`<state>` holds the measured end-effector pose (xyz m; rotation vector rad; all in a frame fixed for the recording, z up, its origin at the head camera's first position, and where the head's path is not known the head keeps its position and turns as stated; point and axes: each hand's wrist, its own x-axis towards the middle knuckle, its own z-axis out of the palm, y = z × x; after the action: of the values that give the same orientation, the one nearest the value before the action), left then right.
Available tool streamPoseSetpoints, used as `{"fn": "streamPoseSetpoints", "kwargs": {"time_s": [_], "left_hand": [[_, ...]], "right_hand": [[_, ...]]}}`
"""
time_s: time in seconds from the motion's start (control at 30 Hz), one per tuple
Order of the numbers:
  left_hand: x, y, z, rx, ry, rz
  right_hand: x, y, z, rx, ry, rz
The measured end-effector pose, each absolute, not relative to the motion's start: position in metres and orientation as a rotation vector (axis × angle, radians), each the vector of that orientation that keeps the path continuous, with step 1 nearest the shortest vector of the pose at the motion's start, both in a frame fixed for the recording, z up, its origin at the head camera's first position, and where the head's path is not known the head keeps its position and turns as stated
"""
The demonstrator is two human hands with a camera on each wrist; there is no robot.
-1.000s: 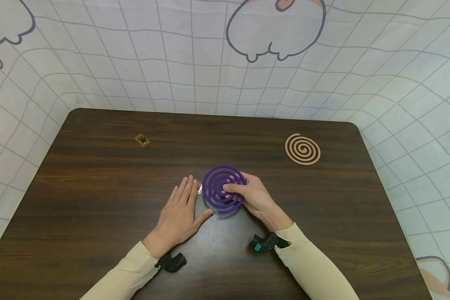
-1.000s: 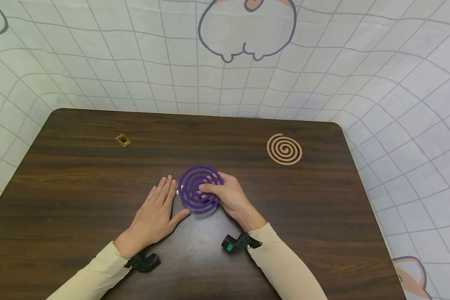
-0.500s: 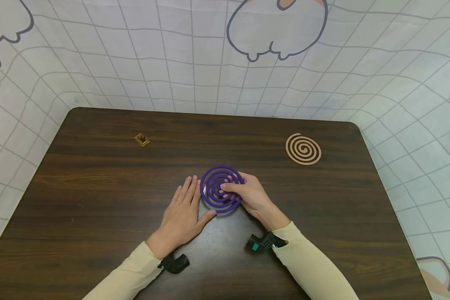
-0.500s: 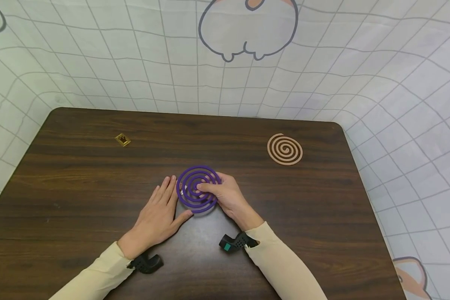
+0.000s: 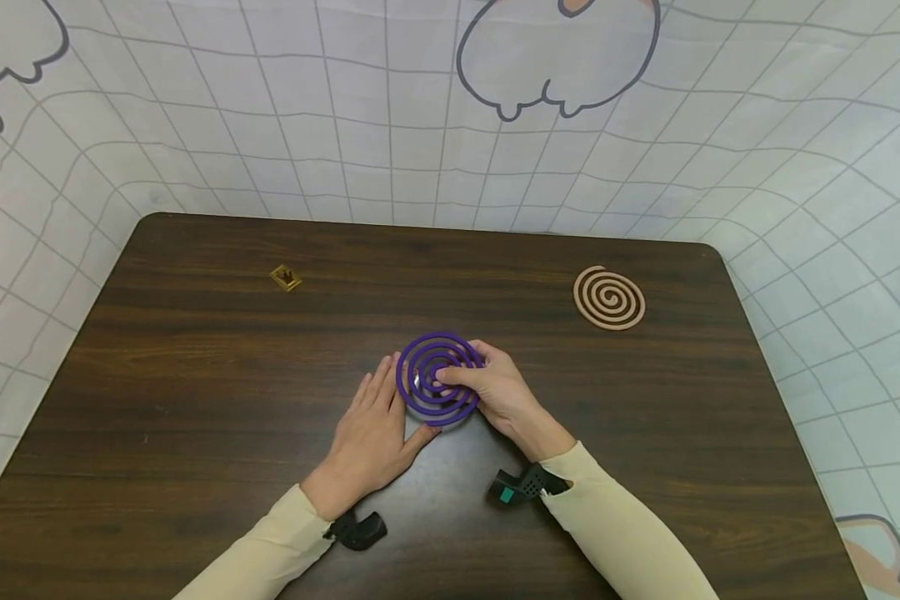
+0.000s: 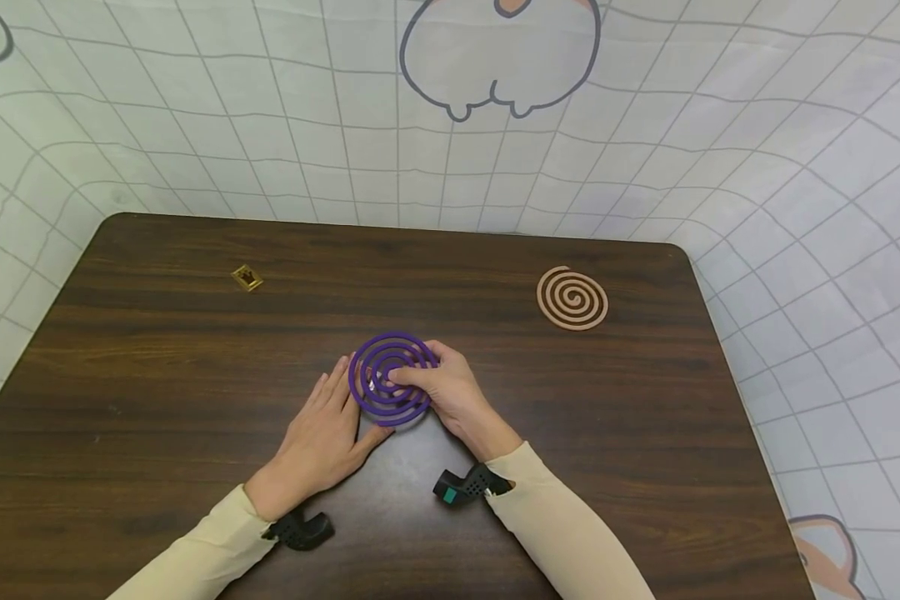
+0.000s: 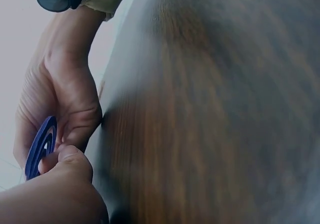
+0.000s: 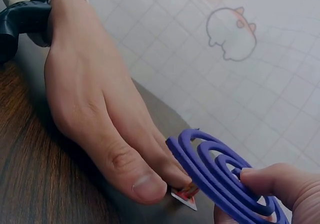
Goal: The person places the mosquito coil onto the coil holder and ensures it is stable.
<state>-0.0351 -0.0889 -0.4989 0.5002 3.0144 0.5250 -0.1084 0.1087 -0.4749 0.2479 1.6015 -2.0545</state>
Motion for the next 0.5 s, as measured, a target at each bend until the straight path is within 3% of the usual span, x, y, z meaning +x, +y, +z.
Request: {"fn": "streamPoseSetpoints", "kwargs": {"time_s": [0.5], "left_hand": [[-0.0337, -0.0805, -0.5012, 0.487, 3.026, 0.602]], "right_hand": [[-0.1066, 0.106, -0.4762, 0.226, 1.616, -2.025]]}}
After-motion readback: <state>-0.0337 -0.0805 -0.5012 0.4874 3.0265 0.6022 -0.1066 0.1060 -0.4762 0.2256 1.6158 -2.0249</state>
